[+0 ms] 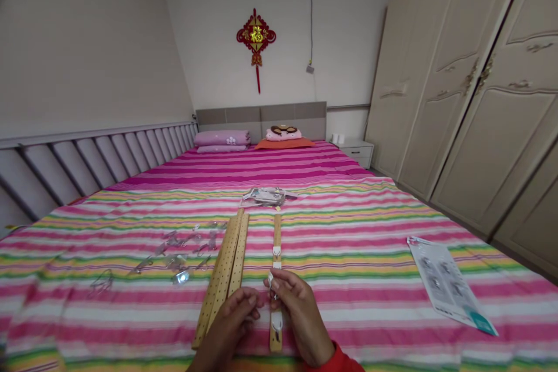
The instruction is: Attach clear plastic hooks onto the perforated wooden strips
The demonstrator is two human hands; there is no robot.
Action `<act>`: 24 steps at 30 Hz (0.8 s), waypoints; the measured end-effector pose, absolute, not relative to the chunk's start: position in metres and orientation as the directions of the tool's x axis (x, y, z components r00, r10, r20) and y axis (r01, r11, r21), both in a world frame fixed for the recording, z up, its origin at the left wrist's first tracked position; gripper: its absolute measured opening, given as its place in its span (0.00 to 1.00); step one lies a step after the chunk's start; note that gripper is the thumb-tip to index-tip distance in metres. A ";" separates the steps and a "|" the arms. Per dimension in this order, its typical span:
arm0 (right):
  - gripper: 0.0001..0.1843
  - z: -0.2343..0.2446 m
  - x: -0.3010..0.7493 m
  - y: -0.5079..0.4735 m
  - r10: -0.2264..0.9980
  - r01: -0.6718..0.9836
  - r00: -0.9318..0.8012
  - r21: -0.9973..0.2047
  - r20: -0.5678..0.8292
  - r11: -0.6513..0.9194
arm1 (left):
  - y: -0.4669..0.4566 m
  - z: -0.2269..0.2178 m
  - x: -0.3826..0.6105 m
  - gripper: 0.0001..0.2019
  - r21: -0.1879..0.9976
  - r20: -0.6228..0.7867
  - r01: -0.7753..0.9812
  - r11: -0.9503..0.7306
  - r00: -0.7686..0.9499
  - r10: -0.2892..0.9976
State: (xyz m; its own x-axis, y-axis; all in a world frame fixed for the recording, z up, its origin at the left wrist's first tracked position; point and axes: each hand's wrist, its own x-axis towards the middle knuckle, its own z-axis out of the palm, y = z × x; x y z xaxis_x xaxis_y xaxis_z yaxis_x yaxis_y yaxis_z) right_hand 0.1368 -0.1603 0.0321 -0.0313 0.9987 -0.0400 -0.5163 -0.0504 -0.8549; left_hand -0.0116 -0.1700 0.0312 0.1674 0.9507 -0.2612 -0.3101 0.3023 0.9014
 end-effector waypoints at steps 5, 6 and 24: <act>0.27 0.031 0.133 -0.162 0.996 -0.376 0.070 -0.923 0.057 0.079 | -0.172 0.040 -0.008 0.18 0.940 -0.211 -0.247 0.235 0.120 0.970; 0.27 0.031 0.132 -0.163 0.991 -0.307 0.096 -0.944 0.098 0.123 | -0.173 0.041 -0.007 0.19 0.927 -0.228 -0.271 0.259 0.140 0.964; 0.22 0.028 0.128 -0.172 0.916 0.186 0.039 -0.903 0.400 0.386 | -0.172 0.040 -0.009 0.14 0.800 -0.318 -0.483 0.356 0.162 0.934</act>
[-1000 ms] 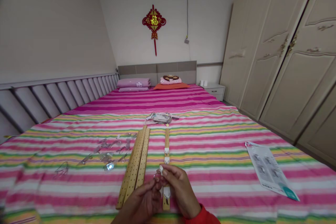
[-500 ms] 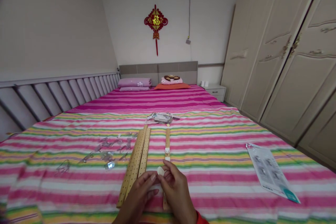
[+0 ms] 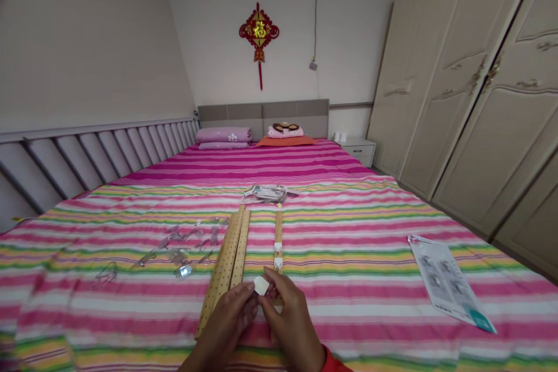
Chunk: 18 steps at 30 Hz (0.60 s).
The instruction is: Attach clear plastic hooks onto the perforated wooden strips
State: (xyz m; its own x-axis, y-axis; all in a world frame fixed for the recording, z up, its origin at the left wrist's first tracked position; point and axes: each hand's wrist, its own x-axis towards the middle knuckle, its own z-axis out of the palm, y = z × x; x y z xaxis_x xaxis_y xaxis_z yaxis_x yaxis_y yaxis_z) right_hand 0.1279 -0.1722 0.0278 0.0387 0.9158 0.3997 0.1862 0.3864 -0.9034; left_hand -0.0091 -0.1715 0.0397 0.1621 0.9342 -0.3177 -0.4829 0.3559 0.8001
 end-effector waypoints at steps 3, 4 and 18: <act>0.18 0.026 0.128 -0.171 0.935 0.105 0.034 -0.932 0.353 0.348 | -0.172 0.040 -0.008 0.13 0.762 -0.326 -0.530 0.374 0.186 0.927; 0.17 0.026 0.127 -0.171 0.945 0.064 0.037 -0.945 0.325 0.322 | -0.172 0.040 -0.007 0.14 0.754 -0.327 -0.539 0.375 0.186 0.926; 0.16 0.033 0.130 -0.171 0.999 -0.416 0.010 -0.908 0.040 0.041 | -0.178 0.049 0.002 0.17 0.700 -0.393 -0.596 0.393 0.138 0.909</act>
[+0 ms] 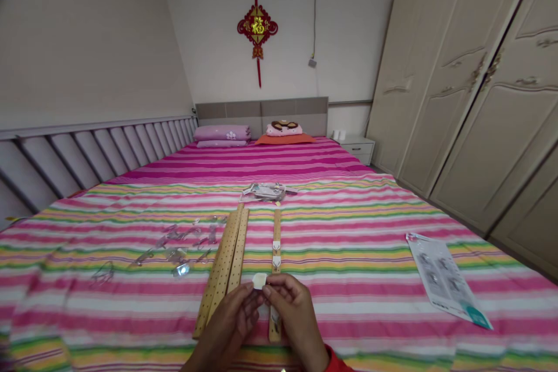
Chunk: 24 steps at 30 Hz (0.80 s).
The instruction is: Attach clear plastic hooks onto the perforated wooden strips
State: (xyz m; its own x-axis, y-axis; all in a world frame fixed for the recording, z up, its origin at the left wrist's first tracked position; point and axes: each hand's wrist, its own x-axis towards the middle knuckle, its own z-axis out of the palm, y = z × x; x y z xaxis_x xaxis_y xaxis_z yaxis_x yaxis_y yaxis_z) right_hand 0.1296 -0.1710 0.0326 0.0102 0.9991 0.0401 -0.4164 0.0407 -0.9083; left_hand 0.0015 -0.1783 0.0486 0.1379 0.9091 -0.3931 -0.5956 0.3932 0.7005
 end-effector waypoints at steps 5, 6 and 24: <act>0.14 0.027 0.130 -0.171 1.000 -0.494 -0.012 -0.869 -0.023 -0.026 | -0.174 0.037 0.000 0.19 0.836 -0.316 -0.431 0.339 0.125 0.940; 0.14 0.025 0.130 -0.171 0.999 -0.502 -0.018 -0.864 -0.038 -0.042 | -0.173 0.034 -0.001 0.20 0.870 -0.299 -0.385 0.307 0.083 0.951; 0.11 0.031 0.124 -0.175 0.930 0.018 0.077 -0.933 0.361 0.360 | -0.166 0.029 0.000 0.18 0.938 -0.178 -0.304 0.165 -0.017 0.984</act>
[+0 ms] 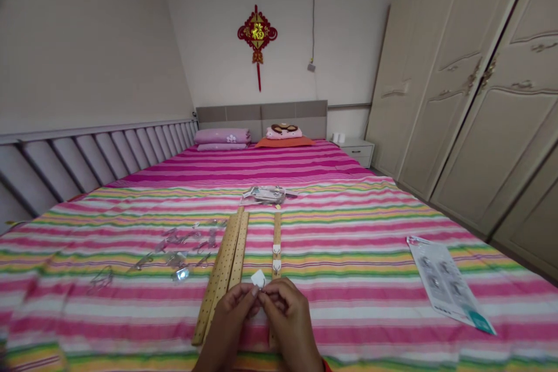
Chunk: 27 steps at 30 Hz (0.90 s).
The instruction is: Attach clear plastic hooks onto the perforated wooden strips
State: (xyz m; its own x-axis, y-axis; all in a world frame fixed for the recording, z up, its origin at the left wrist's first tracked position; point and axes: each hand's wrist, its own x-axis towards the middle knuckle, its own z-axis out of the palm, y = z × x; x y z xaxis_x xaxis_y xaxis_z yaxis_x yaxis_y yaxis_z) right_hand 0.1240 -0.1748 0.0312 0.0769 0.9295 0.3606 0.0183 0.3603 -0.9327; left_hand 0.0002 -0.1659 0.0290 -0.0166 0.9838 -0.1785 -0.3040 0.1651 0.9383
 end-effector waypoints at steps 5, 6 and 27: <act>0.08 0.029 0.123 -0.176 0.927 -0.010 0.070 -0.929 0.368 0.370 | -0.163 0.031 0.001 0.19 0.902 -0.227 -0.383 0.201 -0.024 0.974; 0.08 0.028 0.123 -0.175 0.926 -0.002 0.072 -0.929 0.369 0.370 | -0.162 0.032 0.002 0.19 0.889 -0.248 -0.402 0.217 -0.025 0.969; 0.25 0.030 0.150 -0.083 0.996 -0.377 0.085 -0.926 -0.042 -0.007 | -0.072 0.038 0.026 0.15 0.942 -0.221 -0.257 0.214 0.005 0.975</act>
